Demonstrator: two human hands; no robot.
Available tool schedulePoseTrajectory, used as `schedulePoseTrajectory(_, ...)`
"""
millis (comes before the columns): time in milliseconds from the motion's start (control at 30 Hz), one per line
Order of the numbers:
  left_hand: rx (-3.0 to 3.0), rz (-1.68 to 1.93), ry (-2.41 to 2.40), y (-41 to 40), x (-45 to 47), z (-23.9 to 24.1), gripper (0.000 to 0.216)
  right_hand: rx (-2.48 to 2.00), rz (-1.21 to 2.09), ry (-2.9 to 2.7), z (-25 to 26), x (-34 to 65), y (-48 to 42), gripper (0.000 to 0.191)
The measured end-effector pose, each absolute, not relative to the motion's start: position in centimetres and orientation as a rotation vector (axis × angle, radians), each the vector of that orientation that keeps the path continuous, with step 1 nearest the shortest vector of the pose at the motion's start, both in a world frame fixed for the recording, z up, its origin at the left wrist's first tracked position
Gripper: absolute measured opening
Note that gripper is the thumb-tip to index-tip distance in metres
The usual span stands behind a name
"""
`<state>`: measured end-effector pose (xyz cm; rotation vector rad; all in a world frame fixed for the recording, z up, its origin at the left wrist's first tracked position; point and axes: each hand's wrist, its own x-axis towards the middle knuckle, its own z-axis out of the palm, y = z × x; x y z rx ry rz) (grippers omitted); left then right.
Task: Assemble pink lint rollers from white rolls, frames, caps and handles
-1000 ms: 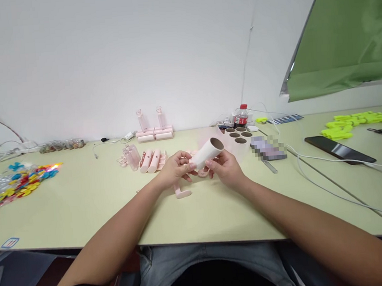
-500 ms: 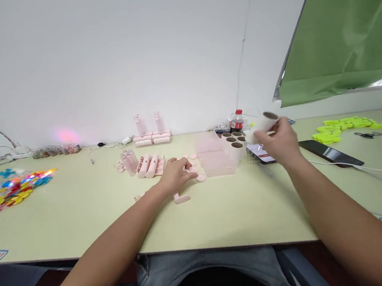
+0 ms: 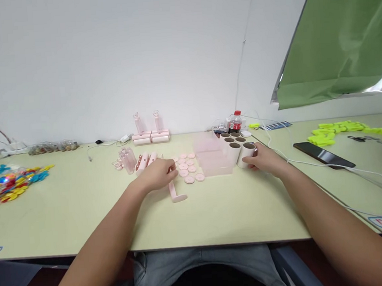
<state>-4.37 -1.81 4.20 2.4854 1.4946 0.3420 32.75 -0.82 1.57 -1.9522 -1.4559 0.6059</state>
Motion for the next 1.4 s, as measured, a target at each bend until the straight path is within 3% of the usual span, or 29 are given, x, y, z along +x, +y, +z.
schedulePoseTrajectory(67,2.456,0.132,1.568,-2.0,-5.2,4.6,0.019,-1.944,0.594,-1.454,1.1,32.8,-0.5,0.043)
schedulePoseTrajectory(233,2.359,-0.032,1.617,-1.9,-6.2,4.0,0.029,-1.921,0.514,-1.476,0.3,33.0,0.0,0.042)
schedulePoseTrajectory(500,2.356,0.159,1.522,-1.3,-6.0,2.6,0.014,-1.866,0.528,-1.466,0.3,32.3,-0.1,0.045)
schedulePoseTrajectory(633,2.311,0.069,1.573,-1.7,-6.1,3.8,0.006,-1.813,0.610,-1.456,0.5,32.7,-0.2,0.059)
schedulePoseTrajectory(867,2.269,0.240,1.396,-1.9,-6.5,6.2,0.016,-2.041,0.449,-1.179,2.5,35.9,-0.4,0.071)
schedulePoseTrajectory(1067,2.164,0.522,1.211,-2.2,-5.8,5.8,0.020,-1.994,0.539,-1.189,1.7,36.6,0.2,0.081)
schedulePoseTrajectory(1200,2.150,0.633,1.055,-2.3,-4.9,5.2,0.021,-1.839,0.438,-1.116,1.6,36.1,0.2,0.065)
schedulePoseTrajectory(1400,2.374,0.686,0.911,-3.0,-3.1,4.0,0.028,-1.192,0.190,-1.005,3.0,32.7,-1.5,0.014)
